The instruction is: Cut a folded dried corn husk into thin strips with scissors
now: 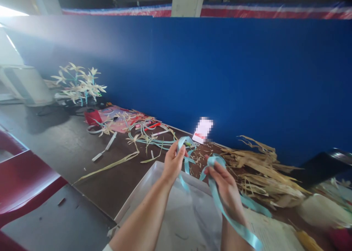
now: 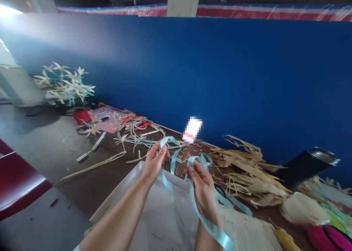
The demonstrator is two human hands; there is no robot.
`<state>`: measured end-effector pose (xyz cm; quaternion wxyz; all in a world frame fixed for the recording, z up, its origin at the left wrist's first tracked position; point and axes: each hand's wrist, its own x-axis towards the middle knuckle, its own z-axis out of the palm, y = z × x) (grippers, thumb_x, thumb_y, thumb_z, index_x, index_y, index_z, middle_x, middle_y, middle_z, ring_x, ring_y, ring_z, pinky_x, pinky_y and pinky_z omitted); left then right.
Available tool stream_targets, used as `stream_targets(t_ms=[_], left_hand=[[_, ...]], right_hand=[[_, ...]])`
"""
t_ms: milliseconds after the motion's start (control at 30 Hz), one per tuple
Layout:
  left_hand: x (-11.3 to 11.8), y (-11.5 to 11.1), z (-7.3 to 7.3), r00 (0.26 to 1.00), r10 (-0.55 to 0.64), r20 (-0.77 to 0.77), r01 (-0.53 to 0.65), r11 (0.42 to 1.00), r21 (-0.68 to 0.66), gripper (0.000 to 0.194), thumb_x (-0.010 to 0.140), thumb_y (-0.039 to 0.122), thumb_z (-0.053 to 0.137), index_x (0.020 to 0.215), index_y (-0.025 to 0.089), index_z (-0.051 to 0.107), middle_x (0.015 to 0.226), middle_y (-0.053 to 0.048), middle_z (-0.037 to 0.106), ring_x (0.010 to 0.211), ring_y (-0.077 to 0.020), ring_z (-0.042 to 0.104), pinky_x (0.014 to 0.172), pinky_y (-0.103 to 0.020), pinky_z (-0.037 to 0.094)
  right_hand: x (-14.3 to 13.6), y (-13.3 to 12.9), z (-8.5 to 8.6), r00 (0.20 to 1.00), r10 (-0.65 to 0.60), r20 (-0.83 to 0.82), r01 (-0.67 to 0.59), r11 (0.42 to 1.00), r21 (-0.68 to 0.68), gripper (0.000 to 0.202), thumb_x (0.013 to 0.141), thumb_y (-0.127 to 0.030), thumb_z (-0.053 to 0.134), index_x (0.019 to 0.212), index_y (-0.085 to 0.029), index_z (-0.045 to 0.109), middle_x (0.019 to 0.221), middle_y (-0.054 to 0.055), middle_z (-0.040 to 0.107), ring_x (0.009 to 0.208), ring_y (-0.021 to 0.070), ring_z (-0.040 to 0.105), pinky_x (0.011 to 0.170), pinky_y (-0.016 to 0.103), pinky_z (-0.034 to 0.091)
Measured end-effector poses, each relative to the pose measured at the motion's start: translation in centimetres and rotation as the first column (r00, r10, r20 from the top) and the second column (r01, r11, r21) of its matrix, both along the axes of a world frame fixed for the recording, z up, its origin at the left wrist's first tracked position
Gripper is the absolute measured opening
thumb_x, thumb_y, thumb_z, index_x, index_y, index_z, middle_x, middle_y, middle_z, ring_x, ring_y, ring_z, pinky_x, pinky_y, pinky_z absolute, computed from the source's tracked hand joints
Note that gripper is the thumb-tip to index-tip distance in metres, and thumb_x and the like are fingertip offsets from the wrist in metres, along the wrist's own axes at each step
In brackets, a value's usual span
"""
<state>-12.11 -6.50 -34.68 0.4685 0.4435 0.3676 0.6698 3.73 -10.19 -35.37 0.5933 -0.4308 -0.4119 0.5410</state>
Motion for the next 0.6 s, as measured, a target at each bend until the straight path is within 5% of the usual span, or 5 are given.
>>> stream_targets(t_ms=[133, 267, 433, 600], left_hand=[[0.3, -0.4, 0.3, 0.962, -0.166, -0.215, 0.178, 0.983, 0.035, 0.037, 0.075, 0.040, 0.061, 0.105, 0.017, 0.060, 0.076, -0.003, 0.057, 0.066, -0.0110, 0.051, 0.058, -0.020, 0.040], [0.8, -0.5, 0.0, 0.902, -0.215, -0.375, 0.232, 0.973, -0.001, 0.047, 0.064, 0.033, 0.072, 0.107, 0.019, 0.062, 0.090, -0.005, 0.060, 0.075, -0.0134, 0.054, 0.059, -0.019, 0.043], [0.9, -0.1, -0.6, 0.934, -0.234, -0.272, 0.211, 0.971, -0.111, 0.035, 0.075, 0.039, 0.059, 0.103, 0.018, 0.063, 0.073, -0.002, 0.060, 0.043, -0.0054, 0.042, 0.038, -0.018, 0.032], [0.4, 0.9, -1.1, 0.997, -0.029, -0.078, 0.025, 0.999, -0.045, 0.028, 0.072, 0.036, 0.064, 0.090, 0.015, 0.064, 0.059, 0.002, 0.052, 0.042, -0.0033, 0.037, 0.039, -0.016, 0.030]], right_hand=[[-1.6, 0.0, -0.4, 0.954, 0.148, 0.262, -0.160, 0.987, 0.024, 0.026, 0.073, -0.036, 0.066, 0.093, -0.021, 0.068, 0.067, 0.000, 0.060, 0.053, 0.0107, 0.046, 0.047, 0.022, 0.033], [-2.7, 0.3, -1.0, 0.926, 0.104, 0.364, -0.153, 0.982, 0.109, 0.021, 0.075, -0.034, 0.061, 0.088, -0.019, 0.069, 0.064, 0.000, 0.059, 0.060, 0.0144, 0.050, 0.054, 0.024, 0.037], [-3.5, 0.4, -1.1, 0.923, 0.154, 0.351, -0.221, 0.962, 0.158, 0.026, 0.074, -0.027, 0.062, 0.099, -0.022, 0.066, 0.069, -0.001, 0.060, 0.062, 0.0135, 0.050, 0.060, 0.025, 0.040], [-3.8, -0.6, 0.1, 0.856, 0.447, 0.258, -0.476, 0.877, 0.060, 0.060, 0.076, -0.031, 0.062, 0.132, -0.027, 0.042, 0.074, -0.001, 0.061, 0.050, 0.0101, 0.048, 0.045, 0.022, 0.036]])
